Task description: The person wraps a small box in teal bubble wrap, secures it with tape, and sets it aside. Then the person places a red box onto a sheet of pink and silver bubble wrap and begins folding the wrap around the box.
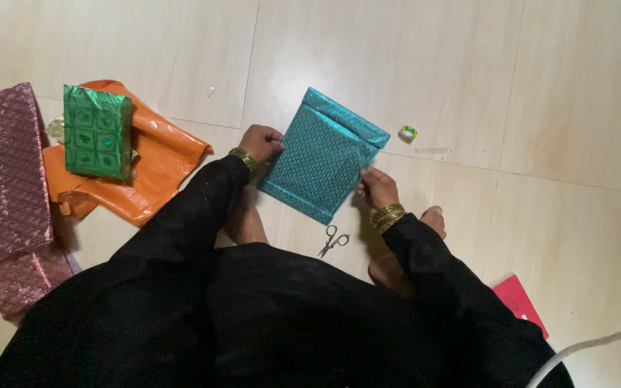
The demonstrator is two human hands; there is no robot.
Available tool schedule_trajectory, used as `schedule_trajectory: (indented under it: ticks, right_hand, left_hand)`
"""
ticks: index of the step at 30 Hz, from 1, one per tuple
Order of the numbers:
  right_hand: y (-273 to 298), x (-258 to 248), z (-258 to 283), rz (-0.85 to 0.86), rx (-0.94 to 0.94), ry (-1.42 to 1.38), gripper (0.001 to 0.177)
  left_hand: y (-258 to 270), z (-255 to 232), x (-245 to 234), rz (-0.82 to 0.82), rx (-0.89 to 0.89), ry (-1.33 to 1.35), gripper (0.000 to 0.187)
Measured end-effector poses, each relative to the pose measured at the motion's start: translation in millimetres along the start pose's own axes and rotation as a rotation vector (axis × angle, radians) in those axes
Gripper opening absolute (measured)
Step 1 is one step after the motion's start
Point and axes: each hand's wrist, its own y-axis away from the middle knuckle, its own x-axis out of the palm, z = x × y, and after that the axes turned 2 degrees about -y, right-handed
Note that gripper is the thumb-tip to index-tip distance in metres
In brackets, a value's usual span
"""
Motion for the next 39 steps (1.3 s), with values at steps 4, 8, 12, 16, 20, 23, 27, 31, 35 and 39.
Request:
schedule_trajectory:
  ticks: [4, 8, 12, 16, 20, 23, 27, 31, 35, 39]
  right_hand:
    - [0, 9, 55, 0.145, -0.065, -0.139, 0.015]
    - [25, 23, 104, 0.185, -0.091, -0.185, 0.023]
    - [42, 37, 122, 0.114, -0.127, -0.163, 0.027]
    - [39, 36, 122, 0.155, -0.213, -0.076, 0.018]
    - [34, 37, 121, 0.126, -0.201, 0.063, 0.024]
    - [38, 37, 124, 0.132, -0.206, 0.131, 0.029]
    - [39, 37, 135, 0.119, -0.196, 0.248, 0.033]
    - [45, 34, 144, 0.079, -0.243, 0.327, 0.031]
    - [50, 36, 161, 0.142, -0.298, 0.31, 0.029]
    - [82, 36, 179, 0.268, -0.233, 0.295, 0.025]
  left_hand:
    - [3, -64, -16, -0.091, -0.005, 0.197, 0.018]
    - [6, -101, -31, -0.032, 0.055, 0.471, 0.017]
    - [14, -110, -31, -0.027, -0.01, 0.638, 0.016]
    - [10, -104, -21, -0.104, -0.043, 0.678, 0.016]
    - [3, -92, -12, -0.162, 0.069, 0.584, 0.02]
    - [-1, -87, -8, -0.144, 0.097, 0.648, 0.032]
    - [2, -97, -12, -0.084, -0.017, 0.685, 0.03]
    - [20, -127, -14, -0.066, -0.052, 0.739, 0.022]
    - [48, -173, -28, -0.061, -0.048, 0.689, 0.017]
    - [91, -218, -54, -0.044, -0.019, 0.627, 0.017]
